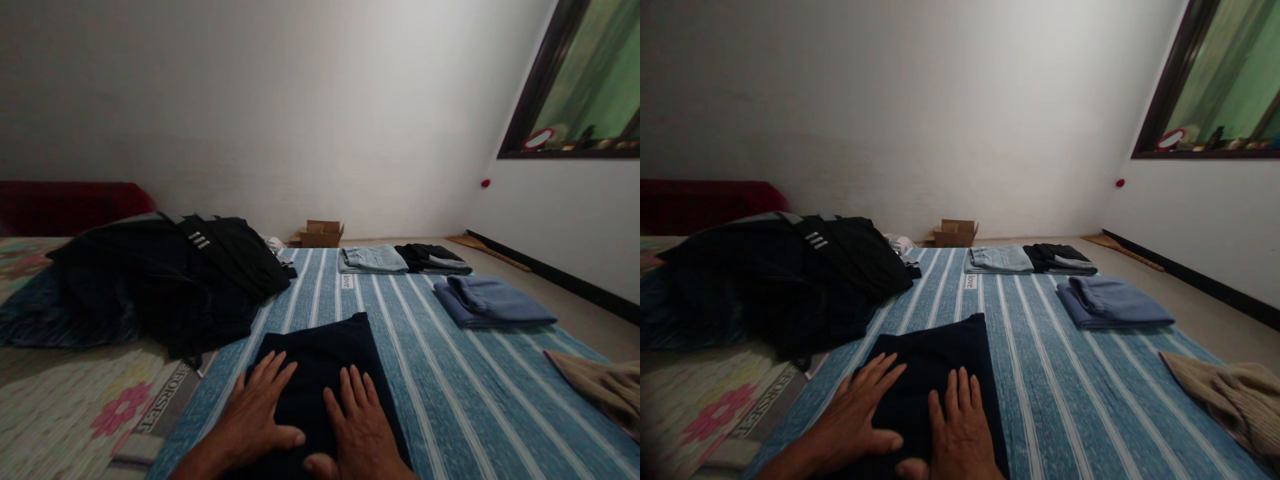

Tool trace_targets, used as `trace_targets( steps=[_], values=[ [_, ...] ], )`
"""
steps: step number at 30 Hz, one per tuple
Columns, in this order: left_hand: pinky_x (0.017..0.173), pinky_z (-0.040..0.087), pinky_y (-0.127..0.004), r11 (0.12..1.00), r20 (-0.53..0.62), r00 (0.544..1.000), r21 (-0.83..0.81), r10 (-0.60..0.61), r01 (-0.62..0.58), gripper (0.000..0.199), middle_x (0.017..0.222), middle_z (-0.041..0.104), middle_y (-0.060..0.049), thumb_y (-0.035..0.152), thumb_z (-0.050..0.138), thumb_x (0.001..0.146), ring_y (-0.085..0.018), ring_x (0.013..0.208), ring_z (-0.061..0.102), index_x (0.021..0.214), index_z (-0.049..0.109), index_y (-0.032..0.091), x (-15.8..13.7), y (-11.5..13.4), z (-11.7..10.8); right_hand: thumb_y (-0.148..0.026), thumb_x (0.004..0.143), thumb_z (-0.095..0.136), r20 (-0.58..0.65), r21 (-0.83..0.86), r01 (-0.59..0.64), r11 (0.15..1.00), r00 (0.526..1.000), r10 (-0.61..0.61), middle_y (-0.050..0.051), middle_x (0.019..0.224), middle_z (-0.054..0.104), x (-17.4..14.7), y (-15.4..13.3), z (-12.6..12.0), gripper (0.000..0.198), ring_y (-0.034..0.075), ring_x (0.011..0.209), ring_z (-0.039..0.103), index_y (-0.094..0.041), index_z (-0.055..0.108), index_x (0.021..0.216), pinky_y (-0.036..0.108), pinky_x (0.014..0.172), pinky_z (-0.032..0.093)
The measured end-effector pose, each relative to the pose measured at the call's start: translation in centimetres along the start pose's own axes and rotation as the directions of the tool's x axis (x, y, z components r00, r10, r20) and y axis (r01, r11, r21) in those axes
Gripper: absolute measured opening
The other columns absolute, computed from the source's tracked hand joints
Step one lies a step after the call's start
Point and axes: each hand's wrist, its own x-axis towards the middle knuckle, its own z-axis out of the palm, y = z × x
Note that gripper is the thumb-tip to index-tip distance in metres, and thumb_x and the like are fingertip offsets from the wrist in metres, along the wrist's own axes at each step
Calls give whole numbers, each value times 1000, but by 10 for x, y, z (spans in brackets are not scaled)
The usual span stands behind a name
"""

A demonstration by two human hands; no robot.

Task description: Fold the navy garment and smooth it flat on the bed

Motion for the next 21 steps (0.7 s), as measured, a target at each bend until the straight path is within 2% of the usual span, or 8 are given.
trace_targets(
  steps=[12,21],
  values=[
    [109,8,-55,1000,28,1000,-25,10,-10,100,151,16,-10,60,65,55,-31,139,5,141,30,23,0,1,-1,-78,76,33,15,-21,-1,1000,1000,1,23,146,16,0,0,2,90,39,134,4,-13,38,138,57,107,8],
    [108,13,-55,999,-24,999,16,41,-41,95,151,14,-11,57,65,57,-30,139,8,140,31,24,-2,-3,0,-69,78,47,-64,-67,20,998,998,-24,18,147,22,-2,3,8,80,39,134,9,-17,39,138,57,108,11]
  ],
)
